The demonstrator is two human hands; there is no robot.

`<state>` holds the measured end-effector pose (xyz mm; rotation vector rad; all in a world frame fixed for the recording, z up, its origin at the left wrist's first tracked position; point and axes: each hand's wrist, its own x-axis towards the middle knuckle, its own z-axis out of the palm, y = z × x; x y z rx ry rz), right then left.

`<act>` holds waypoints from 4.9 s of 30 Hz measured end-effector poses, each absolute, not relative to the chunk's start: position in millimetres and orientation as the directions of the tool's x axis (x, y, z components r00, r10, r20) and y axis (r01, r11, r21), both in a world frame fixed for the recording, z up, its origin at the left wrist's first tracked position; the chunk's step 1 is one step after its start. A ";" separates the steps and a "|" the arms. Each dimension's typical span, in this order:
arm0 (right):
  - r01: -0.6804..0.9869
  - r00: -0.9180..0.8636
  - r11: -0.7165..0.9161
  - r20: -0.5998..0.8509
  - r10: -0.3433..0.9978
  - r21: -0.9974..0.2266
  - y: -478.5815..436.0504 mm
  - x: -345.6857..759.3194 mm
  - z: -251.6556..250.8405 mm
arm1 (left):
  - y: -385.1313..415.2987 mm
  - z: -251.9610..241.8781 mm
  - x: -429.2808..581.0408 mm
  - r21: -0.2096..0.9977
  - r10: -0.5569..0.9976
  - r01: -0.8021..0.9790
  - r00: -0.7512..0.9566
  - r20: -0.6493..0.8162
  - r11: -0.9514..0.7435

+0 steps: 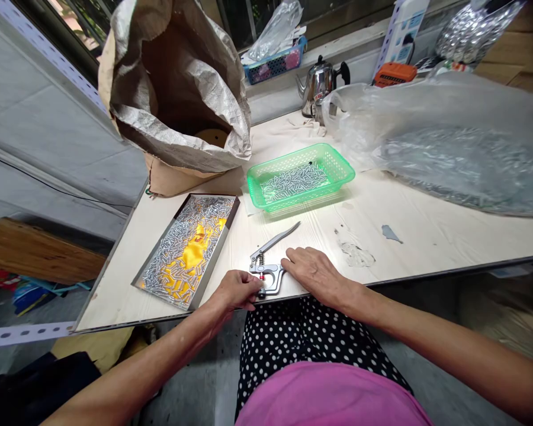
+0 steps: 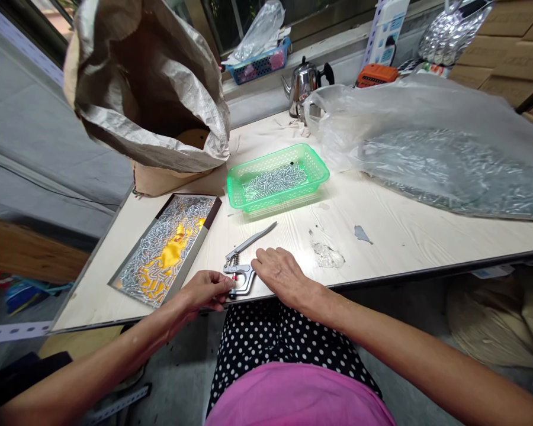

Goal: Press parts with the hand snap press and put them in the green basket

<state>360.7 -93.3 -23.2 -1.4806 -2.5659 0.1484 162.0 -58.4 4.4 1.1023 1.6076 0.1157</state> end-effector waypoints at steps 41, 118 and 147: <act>0.850 -0.442 0.455 0.109 0.890 -0.266 -83.0 408.9 -30.8 | -60.7 10.1 164.9 0.459 0.685 0.791 0.070 -0.725 0.406; 0.827 -0.330 0.432 0.312 0.891 -0.359 -85.7 388.3 -67.9 | -65.1 -11.5 132.9 0.149 0.884 0.898 0.436 -0.168 -0.414; 0.806 -0.368 0.536 0.497 0.786 -0.252 -77.4 390.3 -109.0 | 38.4 27.2 32.5 0.096 0.981 0.976 0.195 0.014 -0.196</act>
